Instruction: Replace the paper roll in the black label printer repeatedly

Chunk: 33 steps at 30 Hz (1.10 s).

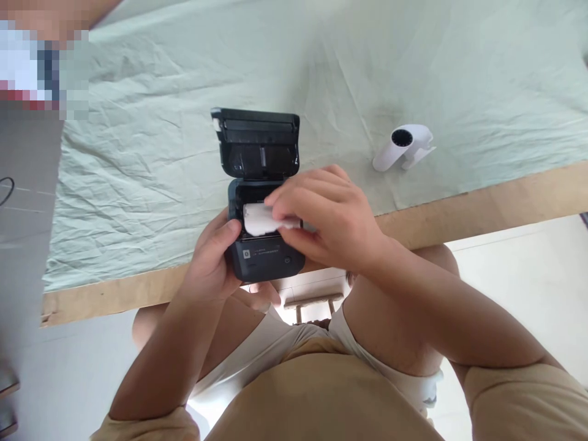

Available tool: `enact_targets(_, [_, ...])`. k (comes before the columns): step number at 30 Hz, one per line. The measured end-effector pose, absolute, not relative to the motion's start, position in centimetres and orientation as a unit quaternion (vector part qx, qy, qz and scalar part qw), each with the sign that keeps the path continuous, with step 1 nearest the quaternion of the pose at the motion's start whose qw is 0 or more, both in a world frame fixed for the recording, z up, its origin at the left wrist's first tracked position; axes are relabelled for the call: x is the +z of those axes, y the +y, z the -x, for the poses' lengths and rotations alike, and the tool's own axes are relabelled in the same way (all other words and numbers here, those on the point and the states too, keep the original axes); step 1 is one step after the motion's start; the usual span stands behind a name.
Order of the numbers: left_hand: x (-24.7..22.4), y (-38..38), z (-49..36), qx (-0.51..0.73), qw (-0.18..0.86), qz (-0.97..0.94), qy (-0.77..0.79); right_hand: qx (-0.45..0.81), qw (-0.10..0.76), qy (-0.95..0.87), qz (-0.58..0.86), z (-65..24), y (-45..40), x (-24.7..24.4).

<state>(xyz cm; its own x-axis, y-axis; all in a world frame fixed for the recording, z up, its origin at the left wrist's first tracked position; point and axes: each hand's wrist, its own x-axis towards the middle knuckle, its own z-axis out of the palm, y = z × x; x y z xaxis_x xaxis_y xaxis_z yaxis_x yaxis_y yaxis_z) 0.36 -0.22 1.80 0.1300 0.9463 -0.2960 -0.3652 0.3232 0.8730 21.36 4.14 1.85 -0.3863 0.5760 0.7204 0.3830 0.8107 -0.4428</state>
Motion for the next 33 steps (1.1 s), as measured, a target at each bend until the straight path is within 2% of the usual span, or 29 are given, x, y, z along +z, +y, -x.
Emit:
enact_targets(3, [1.6, -0.2, -0.3, 0.500, 0.666, -0.329, 0.445, 0.103, 0.439, -0.869, 0.203, -21.7, 3.3, 2.0])
enact_targets(6, [1.7, -0.2, -0.3, 0.504, 0.657, -0.337, 0.448, 0.074, 0.414, -0.888, 0.187, -21.8, 2.8, 1.4])
enact_targets(9, [1.8, 0.0, -0.2, 0.484, 0.654, -0.346, 0.466, 0.085, 0.454, -0.867, 0.186, -21.9, 2.9, 0.9])
enact_targets(13, [1.5, 0.1, 0.1, 0.477, 0.645, -0.369, 0.470, 0.099, 0.521, -0.798, 0.284, -22.6, 3.7, 0.7])
enact_targets(16, [1.2, 0.1, 0.3, 0.468, 0.647, -0.382, 0.465, 0.158, 0.500, -0.769, 0.365, -23.1, 4.3, 0.3])
enact_targets(23, [1.0, 0.2, 0.5, 0.464, 0.628, -0.400, 0.480, 0.235, 0.495, -0.736, 0.398, -23.5, 4.3, 0.4])
enact_targets(33, [1.7, -0.4, -0.4, 0.492, 0.637, -0.363, 0.469, 0.404, 0.366, -0.752, 0.370, -23.4, 4.5, -0.6])
